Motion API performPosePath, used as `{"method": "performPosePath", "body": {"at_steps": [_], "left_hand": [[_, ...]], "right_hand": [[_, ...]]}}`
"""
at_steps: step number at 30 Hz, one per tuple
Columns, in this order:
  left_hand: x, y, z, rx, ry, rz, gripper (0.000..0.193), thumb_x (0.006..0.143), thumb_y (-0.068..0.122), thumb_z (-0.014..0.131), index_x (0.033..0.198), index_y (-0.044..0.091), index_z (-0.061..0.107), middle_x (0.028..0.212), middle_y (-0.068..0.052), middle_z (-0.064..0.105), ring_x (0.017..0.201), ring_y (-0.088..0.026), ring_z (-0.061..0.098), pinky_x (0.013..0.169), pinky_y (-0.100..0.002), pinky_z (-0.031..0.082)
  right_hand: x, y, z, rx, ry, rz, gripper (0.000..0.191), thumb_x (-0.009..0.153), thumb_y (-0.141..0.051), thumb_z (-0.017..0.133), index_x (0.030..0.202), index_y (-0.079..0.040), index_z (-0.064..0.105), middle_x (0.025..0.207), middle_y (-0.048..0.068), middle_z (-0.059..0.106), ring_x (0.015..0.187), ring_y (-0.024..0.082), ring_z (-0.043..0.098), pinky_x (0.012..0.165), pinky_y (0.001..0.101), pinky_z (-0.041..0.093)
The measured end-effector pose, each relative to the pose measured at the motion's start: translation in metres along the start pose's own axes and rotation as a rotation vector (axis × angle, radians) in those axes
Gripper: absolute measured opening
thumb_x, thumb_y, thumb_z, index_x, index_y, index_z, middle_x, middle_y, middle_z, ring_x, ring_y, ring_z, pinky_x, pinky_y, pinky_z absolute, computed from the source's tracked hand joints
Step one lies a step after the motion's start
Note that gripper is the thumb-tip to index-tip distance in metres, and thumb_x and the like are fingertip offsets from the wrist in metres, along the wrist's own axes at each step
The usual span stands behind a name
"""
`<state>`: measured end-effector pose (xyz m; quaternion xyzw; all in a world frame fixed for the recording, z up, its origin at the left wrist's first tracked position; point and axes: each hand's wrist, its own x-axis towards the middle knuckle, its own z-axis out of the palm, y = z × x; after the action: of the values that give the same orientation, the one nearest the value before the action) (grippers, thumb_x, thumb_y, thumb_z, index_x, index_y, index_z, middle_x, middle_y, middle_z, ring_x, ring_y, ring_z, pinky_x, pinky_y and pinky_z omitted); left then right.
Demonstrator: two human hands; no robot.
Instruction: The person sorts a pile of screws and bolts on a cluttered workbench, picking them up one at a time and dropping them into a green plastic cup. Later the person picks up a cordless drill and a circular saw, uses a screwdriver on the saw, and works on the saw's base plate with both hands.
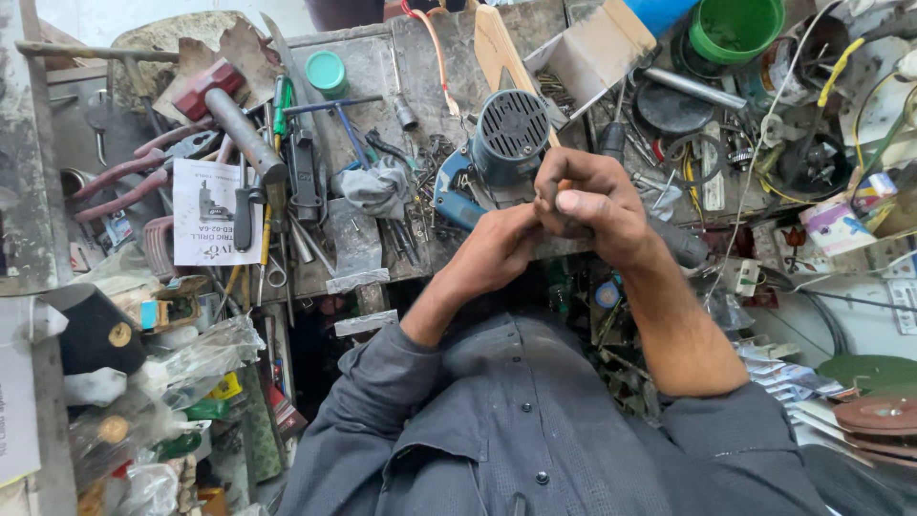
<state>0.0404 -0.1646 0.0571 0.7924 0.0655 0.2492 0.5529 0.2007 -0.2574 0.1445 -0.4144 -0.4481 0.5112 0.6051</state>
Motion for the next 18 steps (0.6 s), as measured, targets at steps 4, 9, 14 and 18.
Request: {"method": "performPosePath", "body": {"at_steps": [4,9,14,18], "left_hand": [[-0.002,-0.007,0.007,0.110,0.162,0.067,0.040,0.083,-0.008,0.060,0.122,0.004,0.064,0.108,-0.018,0.070,0.102,-0.040,0.071,0.086,-0.042,0.059],[0.000,-0.004,0.013,0.103,0.258,0.053,0.029,0.085,0.001,0.071,0.113,0.008,0.068,0.104,-0.013,0.074,0.095,-0.034,0.074,0.081,-0.040,0.060],[0.000,-0.011,0.010,0.108,0.080,0.075,0.022,0.086,0.000,0.066,0.105,0.009,0.067,0.096,-0.015,0.071,0.093,-0.037,0.071,0.079,-0.042,0.057],[-0.001,-0.013,0.016,0.269,0.129,-0.044,0.011,0.090,0.006,0.070,0.100,0.007,0.067,0.089,-0.015,0.070,0.086,-0.038,0.070,0.073,-0.044,0.055]], "right_hand": [[-0.002,0.006,0.019,-0.246,0.154,-0.234,0.032,0.119,-0.033,0.049,0.113,-0.001,0.052,0.092,0.004,0.052,0.082,0.009,0.047,0.074,0.0232,0.038],[-0.015,0.007,0.034,-0.406,0.364,-0.218,0.042,0.118,-0.042,0.048,0.112,-0.001,0.049,0.088,0.001,0.050,0.079,0.008,0.046,0.073,0.0244,0.041],[0.004,-0.004,-0.001,0.000,-0.132,0.012,0.049,0.110,-0.050,0.055,0.094,-0.003,0.056,0.074,-0.003,0.051,0.063,0.003,0.042,0.058,0.0177,0.034],[0.001,-0.001,0.021,-0.371,0.059,-0.174,0.048,0.113,-0.049,0.051,0.105,-0.002,0.053,0.090,0.001,0.051,0.080,0.010,0.048,0.072,0.0255,0.042]]}}
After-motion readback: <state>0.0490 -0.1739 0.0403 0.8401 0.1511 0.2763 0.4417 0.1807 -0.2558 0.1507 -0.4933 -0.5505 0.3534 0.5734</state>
